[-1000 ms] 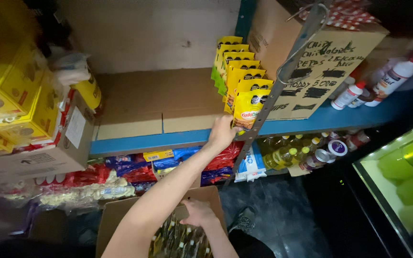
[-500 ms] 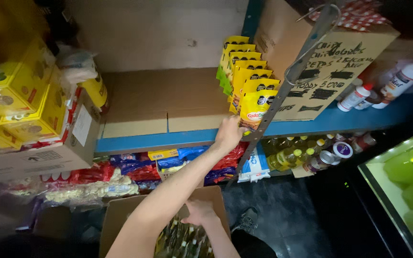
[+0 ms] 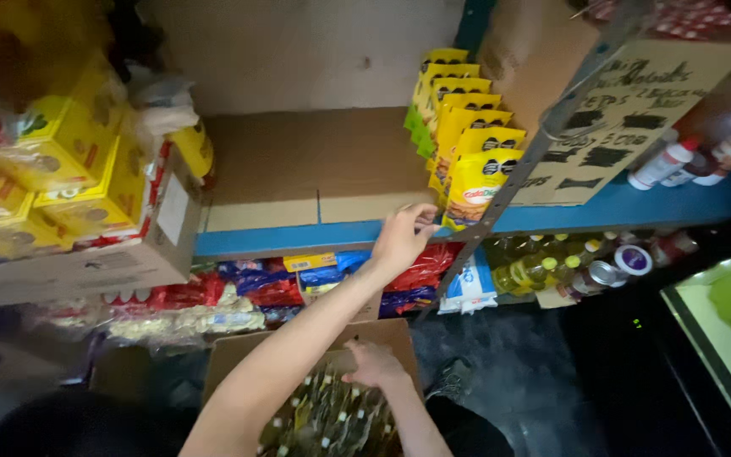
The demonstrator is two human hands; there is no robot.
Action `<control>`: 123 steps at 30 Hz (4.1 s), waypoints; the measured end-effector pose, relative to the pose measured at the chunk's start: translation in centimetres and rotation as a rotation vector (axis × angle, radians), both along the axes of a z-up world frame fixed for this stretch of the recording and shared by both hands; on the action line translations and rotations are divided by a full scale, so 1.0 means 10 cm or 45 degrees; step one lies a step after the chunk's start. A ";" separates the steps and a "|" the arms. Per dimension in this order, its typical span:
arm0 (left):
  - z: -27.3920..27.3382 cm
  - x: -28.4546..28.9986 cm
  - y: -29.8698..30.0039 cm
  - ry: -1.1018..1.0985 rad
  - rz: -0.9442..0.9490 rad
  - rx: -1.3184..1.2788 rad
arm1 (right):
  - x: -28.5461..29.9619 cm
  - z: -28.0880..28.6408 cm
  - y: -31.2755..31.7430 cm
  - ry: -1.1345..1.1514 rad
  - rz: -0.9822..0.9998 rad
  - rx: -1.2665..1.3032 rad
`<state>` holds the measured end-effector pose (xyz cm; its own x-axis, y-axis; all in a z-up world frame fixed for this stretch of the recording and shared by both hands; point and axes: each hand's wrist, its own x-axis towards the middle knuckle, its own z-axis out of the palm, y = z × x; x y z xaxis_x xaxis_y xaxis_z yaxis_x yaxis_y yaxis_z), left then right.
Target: The person takes food pouches from a cardboard box resting on their lap and places them one by one onto a storage shelf.
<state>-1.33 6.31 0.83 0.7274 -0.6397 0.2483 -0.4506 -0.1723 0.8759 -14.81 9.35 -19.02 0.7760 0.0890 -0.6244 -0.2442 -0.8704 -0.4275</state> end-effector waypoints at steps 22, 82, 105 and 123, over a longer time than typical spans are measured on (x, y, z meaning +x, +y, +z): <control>-1.85 -0.86 3.21 0.381 0.039 0.830 | -0.15 0.04 -0.40 -0.536 -0.493 -0.060; -5.16 -2.51 0.67 0.168 -0.726 1.727 | -0.59 0.97 -0.87 -1.326 -0.655 0.521; -3.13 -1.99 1.58 -0.190 -0.762 0.829 | -0.48 0.63 -0.82 -1.147 -0.657 0.486; -1.05 -0.88 3.12 -0.947 -0.093 0.666 | -0.33 0.31 0.34 0.132 -0.712 1.446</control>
<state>-10.09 37.53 -9.72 0.4491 -0.8407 0.3026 -0.8933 -0.4147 0.1734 -18.06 12.71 -15.90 0.8327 0.2894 -0.4721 -0.5356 0.2041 -0.8195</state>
